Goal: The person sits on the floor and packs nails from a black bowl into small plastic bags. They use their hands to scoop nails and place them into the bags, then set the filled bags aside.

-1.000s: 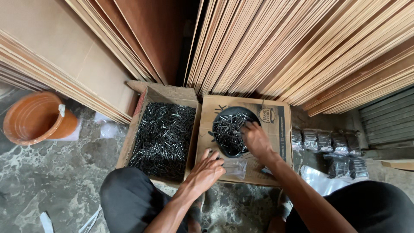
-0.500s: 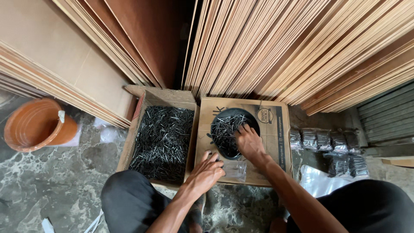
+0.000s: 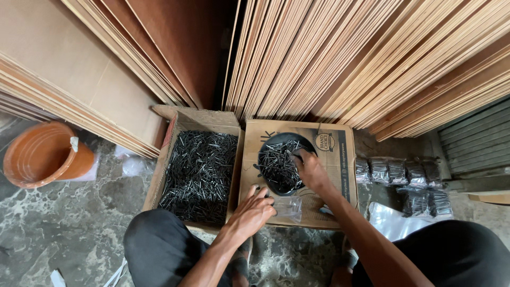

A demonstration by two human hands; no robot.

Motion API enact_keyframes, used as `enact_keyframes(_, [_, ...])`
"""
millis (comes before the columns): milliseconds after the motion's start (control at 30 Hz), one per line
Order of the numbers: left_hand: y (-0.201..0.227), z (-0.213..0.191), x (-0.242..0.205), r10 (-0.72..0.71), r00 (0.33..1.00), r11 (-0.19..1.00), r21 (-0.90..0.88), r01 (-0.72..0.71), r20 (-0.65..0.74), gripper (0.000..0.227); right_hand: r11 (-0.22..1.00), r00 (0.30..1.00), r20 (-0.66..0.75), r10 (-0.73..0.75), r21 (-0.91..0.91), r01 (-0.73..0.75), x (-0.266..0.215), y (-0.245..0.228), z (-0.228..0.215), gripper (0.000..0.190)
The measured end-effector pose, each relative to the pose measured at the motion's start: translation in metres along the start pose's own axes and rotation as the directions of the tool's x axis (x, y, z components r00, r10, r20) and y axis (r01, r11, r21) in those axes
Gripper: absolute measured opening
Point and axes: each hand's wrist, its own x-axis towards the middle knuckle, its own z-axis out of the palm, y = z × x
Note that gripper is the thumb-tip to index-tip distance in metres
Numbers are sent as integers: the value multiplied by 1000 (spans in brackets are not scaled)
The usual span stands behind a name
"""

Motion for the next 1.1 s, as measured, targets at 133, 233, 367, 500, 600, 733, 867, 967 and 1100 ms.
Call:
enact_keyframes(133, [-4,6,0,-25,1000,999,-29,26,8,14,967,975,70,212,131,-219,-6,-20,-16,31])
enact_keyframes(233, [-5,9,-1,-29,999,999,-42,30,44,18,822,915,194,353,402,-403,-22,-42,-30,37])
enact_keyframes(367, [-1,0,-1,-12,1000,1000,-19,12,9,13,827,901,273,339,369,-423,-43,-57,-39,25])
enact_keyframes(500, [-26,29,-1,222,950,971,139,-194,-221,15,971,985,163,-53,238,13,-80,-48,-27,20])
enact_keyframes(600, [-21,23,-1,211,951,974,126,-186,-227,17,974,970,99,-223,58,218,-86,-7,6,16])
enact_keyframes(733, [-17,16,-2,230,944,972,106,-210,-235,14,782,844,55,-534,-347,517,-93,-8,15,8])
enact_keyframes(867, [-14,13,-4,219,950,976,64,-210,-224,16,727,859,94,-503,-491,480,-95,14,33,9])
enact_keyframes(967, [-14,15,-3,221,951,975,44,-217,-216,16,742,865,76,-497,-480,468,-93,19,35,9])
enact_keyframes(1100, [-12,12,-2,217,952,976,69,-207,-217,18,780,868,44,-494,-420,465,-89,26,35,7])
